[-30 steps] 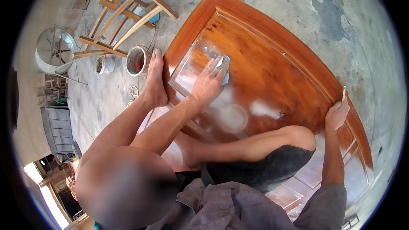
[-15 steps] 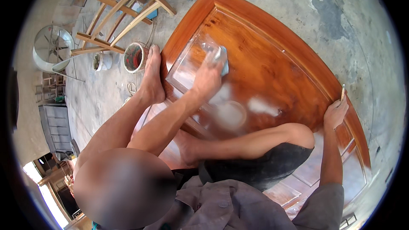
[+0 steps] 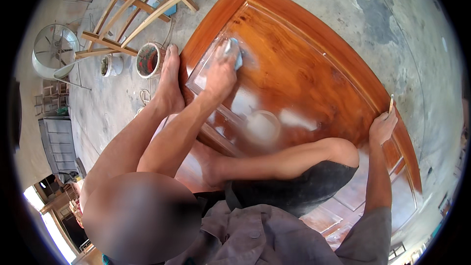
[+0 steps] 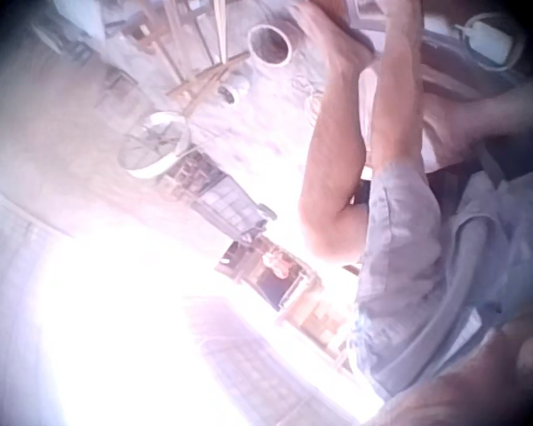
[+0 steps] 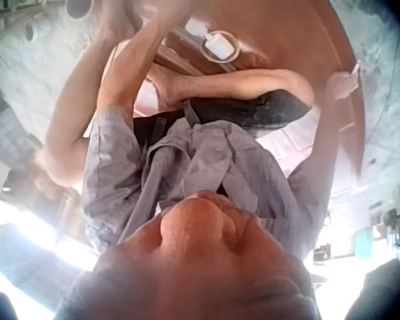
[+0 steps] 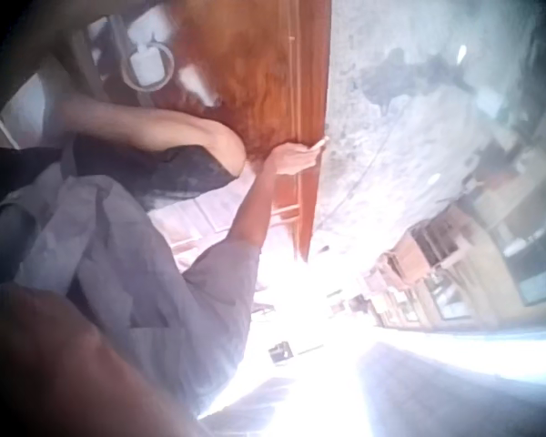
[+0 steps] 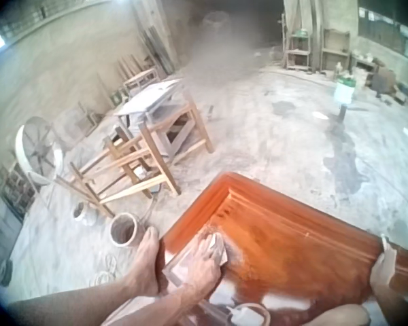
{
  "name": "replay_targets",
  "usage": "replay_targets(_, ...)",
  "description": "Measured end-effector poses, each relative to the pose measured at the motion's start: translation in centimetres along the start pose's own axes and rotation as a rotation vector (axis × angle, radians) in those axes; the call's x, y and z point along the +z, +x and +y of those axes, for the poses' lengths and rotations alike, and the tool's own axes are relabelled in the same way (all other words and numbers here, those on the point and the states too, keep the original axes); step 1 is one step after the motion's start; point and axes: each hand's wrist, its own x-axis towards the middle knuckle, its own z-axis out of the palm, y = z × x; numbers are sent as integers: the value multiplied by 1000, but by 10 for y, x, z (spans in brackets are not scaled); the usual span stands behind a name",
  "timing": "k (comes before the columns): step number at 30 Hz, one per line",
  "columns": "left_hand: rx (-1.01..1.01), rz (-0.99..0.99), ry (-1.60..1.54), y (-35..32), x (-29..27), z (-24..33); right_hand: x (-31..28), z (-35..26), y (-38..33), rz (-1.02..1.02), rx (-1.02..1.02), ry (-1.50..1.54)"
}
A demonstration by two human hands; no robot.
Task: The person sits on the floor and applies a white substance to a wooden cabinet door using a small brush and a cloth. They repeatedly rub the substance into the surface and wipe it down, focusing on different sections of the door.
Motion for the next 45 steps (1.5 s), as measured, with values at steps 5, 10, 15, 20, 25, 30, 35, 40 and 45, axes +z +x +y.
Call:
replay_targets(5,457,196,181,-52,35,-52,13,-13,1,-13,-26,19)
replay_targets(10,81,294,-154,-58,-22,-27,-4,-52,13,-106,-184,211)
replay_targets(15,-172,129,-603,-63,-63,23,-83,-261,-5,-467,-506,587)
replay_targets(20,-316,6,-1023,-63,-41,38,-113,-355,-50,-345,-959,518)
replay_targets(25,-448,-51,-1464,-68,-37,31,-117,-365,-67,-376,-1014,483)
replay_targets(30,-353,80,-1369,-54,-42,-2,-126,-368,-69,-390,-996,391)
replay_targets(35,-357,261,-880,-54,-62,-22,-107,-357,-62,-543,-690,346)
replay_targets(40,68,583,40,-60,2,-62,-73,-375,-65,-645,-776,237)
replay_targets(45,30,508,64,-67,22,-60,-57,-377,-68,-580,-918,133)
